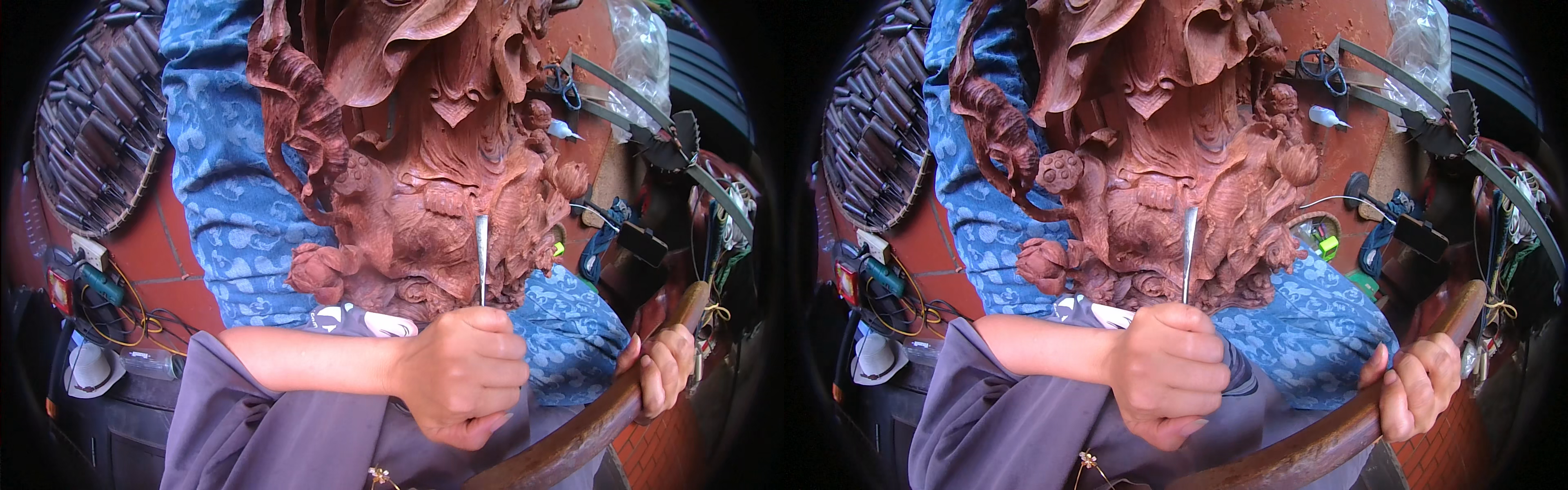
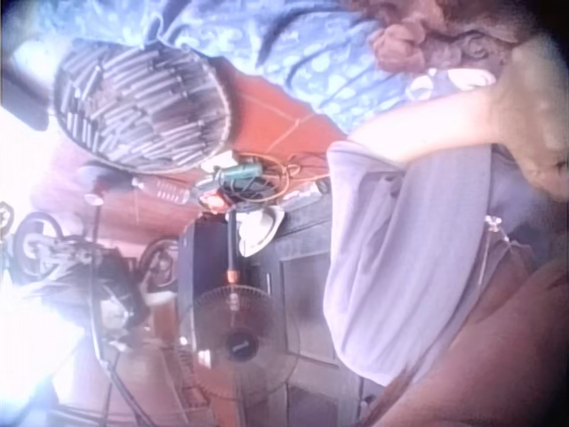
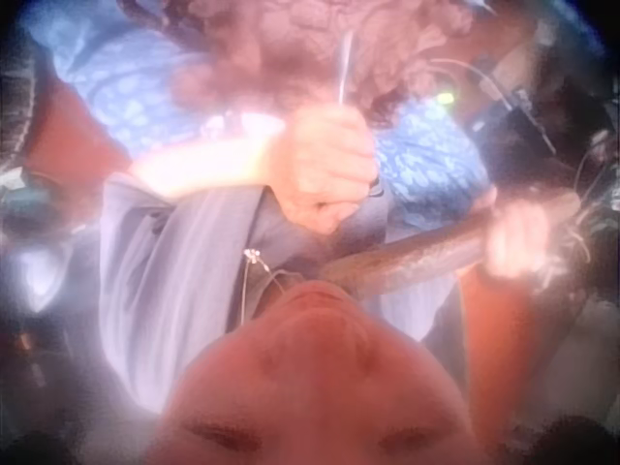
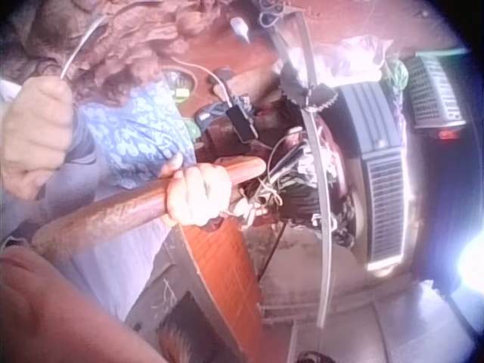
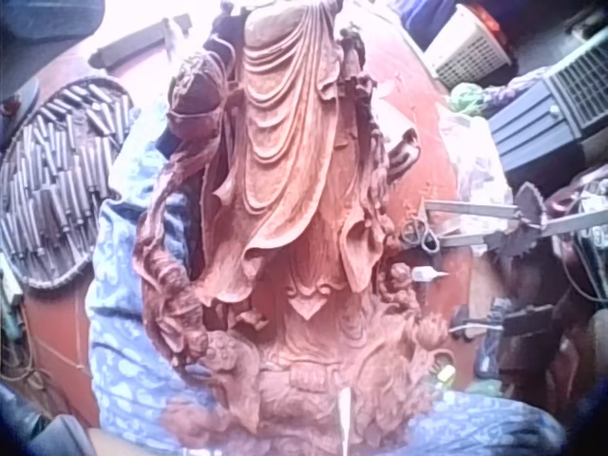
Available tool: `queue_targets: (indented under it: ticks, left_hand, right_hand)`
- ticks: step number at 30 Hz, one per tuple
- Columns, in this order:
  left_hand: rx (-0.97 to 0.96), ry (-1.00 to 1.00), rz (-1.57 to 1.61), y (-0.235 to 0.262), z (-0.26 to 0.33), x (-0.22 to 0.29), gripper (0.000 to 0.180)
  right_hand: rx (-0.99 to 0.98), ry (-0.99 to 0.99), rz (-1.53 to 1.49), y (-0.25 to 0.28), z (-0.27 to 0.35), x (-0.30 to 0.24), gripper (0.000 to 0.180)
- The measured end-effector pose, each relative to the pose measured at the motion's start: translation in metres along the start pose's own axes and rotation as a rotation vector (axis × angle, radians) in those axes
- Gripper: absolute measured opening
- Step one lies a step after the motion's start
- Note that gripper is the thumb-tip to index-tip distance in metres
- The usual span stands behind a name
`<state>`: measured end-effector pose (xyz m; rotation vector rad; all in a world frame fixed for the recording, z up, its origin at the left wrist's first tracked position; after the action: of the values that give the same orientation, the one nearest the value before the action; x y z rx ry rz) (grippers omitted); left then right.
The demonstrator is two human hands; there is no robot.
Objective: The person carves a large reddish-brown wooden sculpture using a chisel and mallet, then switches to a rotary tool to refine details. The person works on the sculpture's surface, removing material and shaping features.
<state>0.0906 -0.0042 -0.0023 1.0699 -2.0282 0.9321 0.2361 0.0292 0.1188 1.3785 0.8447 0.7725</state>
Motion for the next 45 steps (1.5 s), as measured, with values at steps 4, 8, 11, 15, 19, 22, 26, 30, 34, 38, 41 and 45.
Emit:
queue_targets:
  ticks: [4,8,11,15,19,22,26,30,34,38,41,45]
  left_hand:
    - [-0.024,0.027,-0.048,-0.001,0.002,-0.006,0.018]
    - [-0.016,0.039,-0.046,0.002,0.002,-0.009,0.018]
    - [-0.011,0.050,-0.025,0.005,0.001,-0.009,0.018]
    - [-0.012,0.062,0.005,0.008,0.001,-0.009,0.020]
    - [-0.028,0.038,0.024,0.011,0.002,-0.010,0.020]
    - [-0.023,0.039,0.020,0.012,0.003,-0.012,0.020]
    - [-0.050,0.017,-0.007,0.009,0.004,-0.012,0.019]
    - [0.003,-0.005,-0.006,0.011,0.004,-0.013,0.019]
    - [-0.019,-0.021,0.001,0.012,0.006,-0.014,0.020]
    - [-0.082,-0.026,0.010,0.014,0.008,-0.016,0.021]
    - [-0.093,-0.043,0.001,0.015,0.007,-0.015,0.021]
    - [-0.003,-0.105,-0.020,0.012,0.004,-0.002,0.022]
  right_hand:
    - [-0.009,-0.017,0.059,-0.001,-0.001,0.000,0.032]
    - [-0.040,-0.016,0.075,-0.004,-0.003,0.000,0.032]
    - [-0.043,-0.001,0.064,-0.003,-0.004,-0.001,0.032]
    - [-0.042,0.003,-0.004,-0.001,-0.006,-0.004,0.031]
    - [-0.042,-0.010,0.071,-0.001,-0.006,-0.006,0.030]
    - [-0.048,-0.010,0.156,-0.003,-0.005,-0.006,0.030]
    - [-0.004,0.076,0.156,0.000,-0.003,-0.014,0.029]
    - [-0.012,0.101,0.214,0.002,-0.002,-0.020,0.030]
    - [-0.017,0.069,0.277,0.001,-0.003,-0.020,0.030]
    - [-0.005,0.125,0.201,-0.001,-0.003,-0.022,0.030]
    - [-0.020,0.078,0.300,-0.003,-0.004,-0.021,0.030]
    - [-0.008,0.082,0.182,0.000,-0.003,-0.019,0.032]
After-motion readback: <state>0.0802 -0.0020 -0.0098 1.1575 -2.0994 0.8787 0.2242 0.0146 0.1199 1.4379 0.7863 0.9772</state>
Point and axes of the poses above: each hand's wrist, its own z-axis away from the middle knuckle, its own y-axis out of the back of the hand, x = y × z, the point moved 8 cm from there along -z, towards the middle knuckle, and after that the axes turned 4 degrees about -x, right-handed, at the moved point
